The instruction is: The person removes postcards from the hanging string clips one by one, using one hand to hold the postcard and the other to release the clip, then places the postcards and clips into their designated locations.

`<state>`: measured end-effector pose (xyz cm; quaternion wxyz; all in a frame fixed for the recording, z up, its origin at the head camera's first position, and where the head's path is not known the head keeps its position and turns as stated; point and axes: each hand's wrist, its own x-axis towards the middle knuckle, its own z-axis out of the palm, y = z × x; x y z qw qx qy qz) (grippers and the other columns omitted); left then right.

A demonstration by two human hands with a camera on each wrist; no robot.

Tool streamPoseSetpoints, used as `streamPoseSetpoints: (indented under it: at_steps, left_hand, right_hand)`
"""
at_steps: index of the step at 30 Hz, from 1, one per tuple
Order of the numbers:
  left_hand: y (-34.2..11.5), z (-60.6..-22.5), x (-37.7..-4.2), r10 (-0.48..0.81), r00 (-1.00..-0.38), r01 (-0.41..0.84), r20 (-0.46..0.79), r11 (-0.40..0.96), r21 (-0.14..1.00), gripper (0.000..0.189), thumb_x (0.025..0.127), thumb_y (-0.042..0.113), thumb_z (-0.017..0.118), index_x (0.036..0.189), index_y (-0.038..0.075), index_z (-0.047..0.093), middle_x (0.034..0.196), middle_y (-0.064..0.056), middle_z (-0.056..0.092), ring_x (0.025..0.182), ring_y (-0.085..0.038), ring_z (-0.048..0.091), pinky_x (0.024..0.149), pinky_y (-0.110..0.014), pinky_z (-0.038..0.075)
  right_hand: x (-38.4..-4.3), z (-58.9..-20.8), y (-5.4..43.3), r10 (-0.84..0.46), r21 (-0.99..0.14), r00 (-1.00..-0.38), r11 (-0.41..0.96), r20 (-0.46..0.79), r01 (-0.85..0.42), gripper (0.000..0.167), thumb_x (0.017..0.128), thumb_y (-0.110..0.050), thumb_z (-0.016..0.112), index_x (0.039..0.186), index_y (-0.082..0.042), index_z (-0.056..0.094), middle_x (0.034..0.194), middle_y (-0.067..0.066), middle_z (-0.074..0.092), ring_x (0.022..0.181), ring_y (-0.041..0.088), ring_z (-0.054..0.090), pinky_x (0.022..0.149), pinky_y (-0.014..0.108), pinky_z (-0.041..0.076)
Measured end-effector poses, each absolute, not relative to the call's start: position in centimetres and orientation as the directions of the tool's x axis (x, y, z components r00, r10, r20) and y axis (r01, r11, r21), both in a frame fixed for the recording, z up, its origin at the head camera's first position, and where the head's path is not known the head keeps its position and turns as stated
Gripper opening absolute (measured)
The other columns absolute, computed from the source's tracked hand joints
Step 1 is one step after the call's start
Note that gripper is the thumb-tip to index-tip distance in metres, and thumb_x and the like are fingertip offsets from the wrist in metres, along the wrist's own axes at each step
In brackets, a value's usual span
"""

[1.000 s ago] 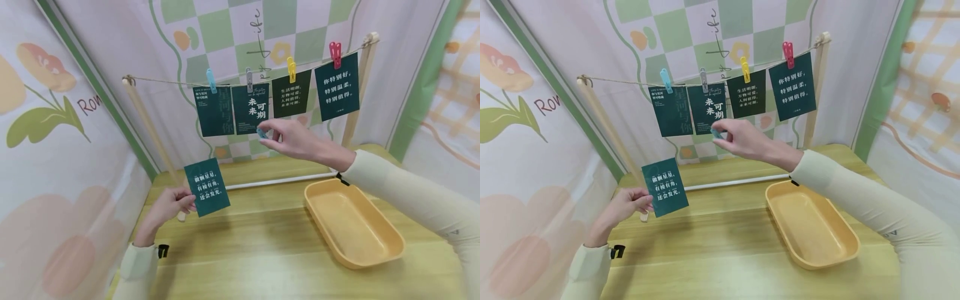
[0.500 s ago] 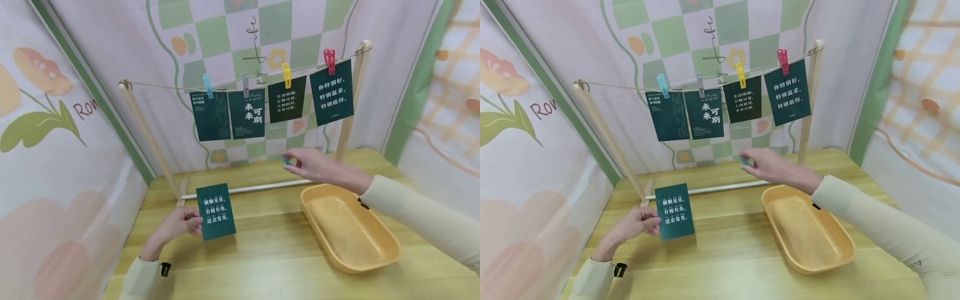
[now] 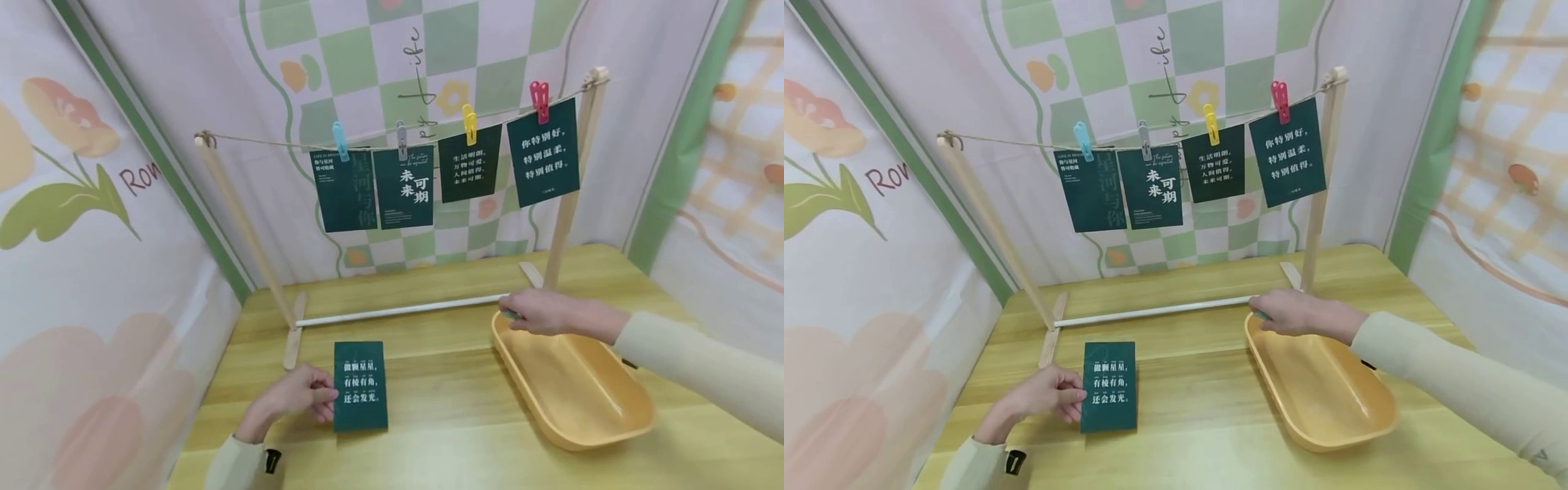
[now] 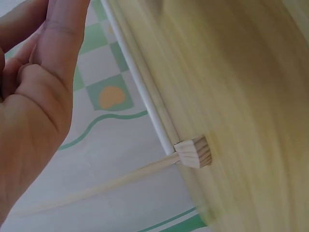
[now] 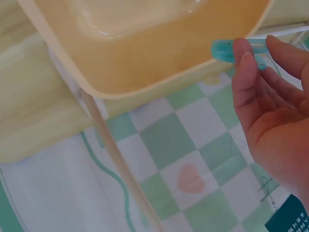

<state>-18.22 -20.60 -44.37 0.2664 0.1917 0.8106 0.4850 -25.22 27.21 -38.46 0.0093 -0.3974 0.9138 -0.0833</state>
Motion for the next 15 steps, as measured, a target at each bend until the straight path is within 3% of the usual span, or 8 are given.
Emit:
streamPoseSetpoints:
  at_steps: [8, 15]
  left_hand:
    - [-20.6, -45.4, -17.8, 0.537, -0.778, -0.011, -0.326, 0.507, 0.862, 0.017, 0.096, 0.005, 0.058, 0.084, -0.006, 0.063, 0.074, -0.013, 0.070, 0.066, -0.027, 0.071, 0.061, -0.038, 0.061]
    - [-20.3, -46.0, -17.8, 0.514, -0.764, -0.032, -0.391, 0.574, 0.818, 0.019, 0.095, 0.005, 0.058, 0.077, -0.002, 0.060, 0.067, -0.010, 0.067, 0.058, -0.018, 0.068, 0.058, -0.038, 0.060]
  right_hand:
    - [-25.3, -40.5, 27.8, -0.695, -0.146, -0.714, 0.717, -0.077, -0.682, 0.023, 0.085, -0.013, 0.074, 0.084, -0.016, 0.052, 0.067, -0.010, 0.043, 0.062, 0.004, 0.040, 0.054, 0.021, 0.033]
    - [-26.2, -42.6, 29.5, -0.719, -0.084, -0.694, 0.693, -0.029, -0.716, 0.024, 0.079, -0.007, 0.076, 0.084, -0.014, 0.053, 0.066, -0.010, 0.046, 0.061, 0.004, 0.043, 0.054, 0.023, 0.038]
